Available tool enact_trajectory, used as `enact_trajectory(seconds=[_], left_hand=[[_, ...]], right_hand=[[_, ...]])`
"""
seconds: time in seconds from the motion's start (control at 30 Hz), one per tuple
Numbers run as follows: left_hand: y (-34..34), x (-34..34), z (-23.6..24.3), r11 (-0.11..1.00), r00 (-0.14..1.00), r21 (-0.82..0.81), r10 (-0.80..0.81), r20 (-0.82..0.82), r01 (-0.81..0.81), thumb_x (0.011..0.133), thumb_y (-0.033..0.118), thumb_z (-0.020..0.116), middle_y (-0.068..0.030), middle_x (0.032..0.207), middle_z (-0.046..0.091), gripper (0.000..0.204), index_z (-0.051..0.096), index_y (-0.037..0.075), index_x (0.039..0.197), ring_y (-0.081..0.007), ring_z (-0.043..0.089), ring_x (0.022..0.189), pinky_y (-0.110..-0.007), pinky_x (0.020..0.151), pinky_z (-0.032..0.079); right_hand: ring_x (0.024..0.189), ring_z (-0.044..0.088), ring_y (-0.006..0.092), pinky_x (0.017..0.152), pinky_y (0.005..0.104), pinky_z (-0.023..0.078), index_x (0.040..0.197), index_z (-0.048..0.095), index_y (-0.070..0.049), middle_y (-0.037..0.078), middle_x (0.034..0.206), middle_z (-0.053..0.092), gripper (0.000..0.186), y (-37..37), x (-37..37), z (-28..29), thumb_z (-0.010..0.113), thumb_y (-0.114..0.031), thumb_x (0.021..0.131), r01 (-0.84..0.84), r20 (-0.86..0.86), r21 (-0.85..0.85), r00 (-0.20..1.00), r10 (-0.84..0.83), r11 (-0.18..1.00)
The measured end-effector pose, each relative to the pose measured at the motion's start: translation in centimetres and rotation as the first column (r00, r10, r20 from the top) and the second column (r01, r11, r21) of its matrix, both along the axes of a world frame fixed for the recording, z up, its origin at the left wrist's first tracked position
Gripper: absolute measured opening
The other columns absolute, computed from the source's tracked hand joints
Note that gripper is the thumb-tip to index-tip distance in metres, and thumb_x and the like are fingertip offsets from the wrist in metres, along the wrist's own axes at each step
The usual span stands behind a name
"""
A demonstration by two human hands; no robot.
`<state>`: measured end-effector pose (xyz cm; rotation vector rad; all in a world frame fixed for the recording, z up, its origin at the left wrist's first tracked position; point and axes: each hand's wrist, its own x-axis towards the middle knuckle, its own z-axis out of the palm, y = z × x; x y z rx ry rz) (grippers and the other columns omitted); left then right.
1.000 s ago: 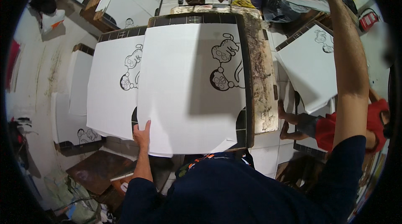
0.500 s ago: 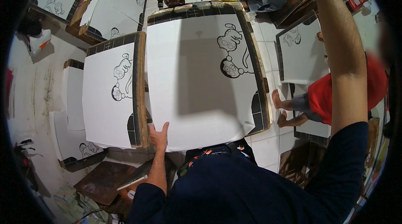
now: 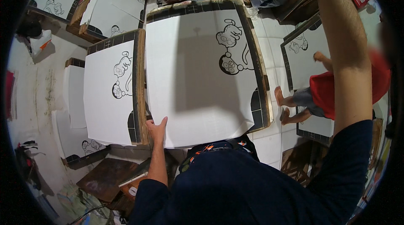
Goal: The person performs screen printing on white fabric using a squeegee and a screen frame. They repeatedly place the screen on the fabric, pull the squeegee across to apply ink, lift the screen, and move the printed fabric aside to continue with the next piece.
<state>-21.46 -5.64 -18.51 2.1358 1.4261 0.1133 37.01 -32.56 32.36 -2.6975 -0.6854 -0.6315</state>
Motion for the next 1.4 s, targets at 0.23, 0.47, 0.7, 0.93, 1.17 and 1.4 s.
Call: enact_trajectory(seconds=[0.23,0.47,0.7,0.93,1.17,1.4], left_hand=[[-5.1,11.0,7.5,0.994,0.957,0.043,-0.108,0.268,0.100,0.088,0.039,0.085,-0.0256,0.145,0.054,0.085,0.045,-0.003,0.149,-0.0403,0.052,0.136,-0.049,0.114,0.042],[-20.2,24.1,21.0,0.301,0.312,-0.706,0.738,0.599,0.641,0.098,0.066,0.053,-0.0220,0.163,0.033,0.091,0.031,0.005,0.161,-0.0372,0.034,0.150,-0.056,0.125,0.026],[-18.9,21.6,7.3,-0.042,0.552,-0.998,0.834,-0.005,0.056,0.097,0.059,0.053,-0.0266,0.157,0.036,0.087,0.029,0.003,0.159,-0.0396,0.036,0.149,-0.053,0.124,0.031],[-18.9,17.4,0.9,0.962,0.938,-0.194,-0.121,0.325,0.191,0.085,0.037,0.085,-0.0302,0.160,0.038,0.102,0.028,-0.005,0.158,-0.0379,0.039,0.149,-0.050,0.118,0.037],[-16.7,17.6,-0.7,0.730,0.725,0.280,-0.674,0.143,0.624,0.078,0.054,0.088,-0.0294,0.163,0.035,0.122,0.022,-0.005,0.162,-0.0420,0.028,0.156,-0.058,0.128,0.017],[-17.0,17.5,-2.0,0.741,0.738,0.315,-0.657,0.155,0.593,0.078,0.052,0.088,-0.0316,0.159,0.039,0.118,0.027,-0.007,0.160,-0.0416,0.034,0.153,-0.059,0.127,0.019]], right_hand=[[0.072,0.063,0.0144,0.066,0.0372,0.051,0.084,0.072,-0.010,0.005,0.079,0.069,0.071,-3.8,-6.6,-7.9,0.072,-0.081,0.080,-0.122,0.022,0.074,0.992,0.121,0.990],[0.083,0.062,0.0273,0.077,0.0436,0.042,0.103,0.073,-0.016,0.003,0.092,0.068,0.054,-8.9,-18.0,-25.9,0.088,-0.049,0.063,-0.300,0.343,0.063,0.902,0.262,0.952],[0.103,0.057,0.0272,0.098,0.0471,0.039,0.109,0.074,-0.014,0.006,0.105,0.063,0.046,-10.2,-24.2,-41.5,0.076,-0.054,0.087,-0.291,-0.165,0.008,0.943,0.288,0.957],[0.103,0.062,0.0285,0.089,0.0463,0.042,0.114,0.067,-0.015,0.006,0.101,0.066,0.036,-8.5,-20.3,-44.6,0.083,-0.026,0.084,-0.365,-0.423,-0.158,0.865,0.271,0.917],[0.103,0.064,0.0278,0.086,0.0451,0.043,0.113,0.067,-0.014,0.004,0.103,0.069,0.039,-8.2,-18.8,-42.2,0.083,-0.015,0.076,-0.426,-0.573,-0.215,0.784,0.240,0.879],[0.097,0.060,0.0271,0.083,0.0435,0.041,0.105,0.066,-0.013,0.005,0.095,0.063,0.038,-7.9,-18.9,-44.7,0.081,-0.006,0.070,-0.467,-0.282,-0.057,0.856,0.434,0.883]])
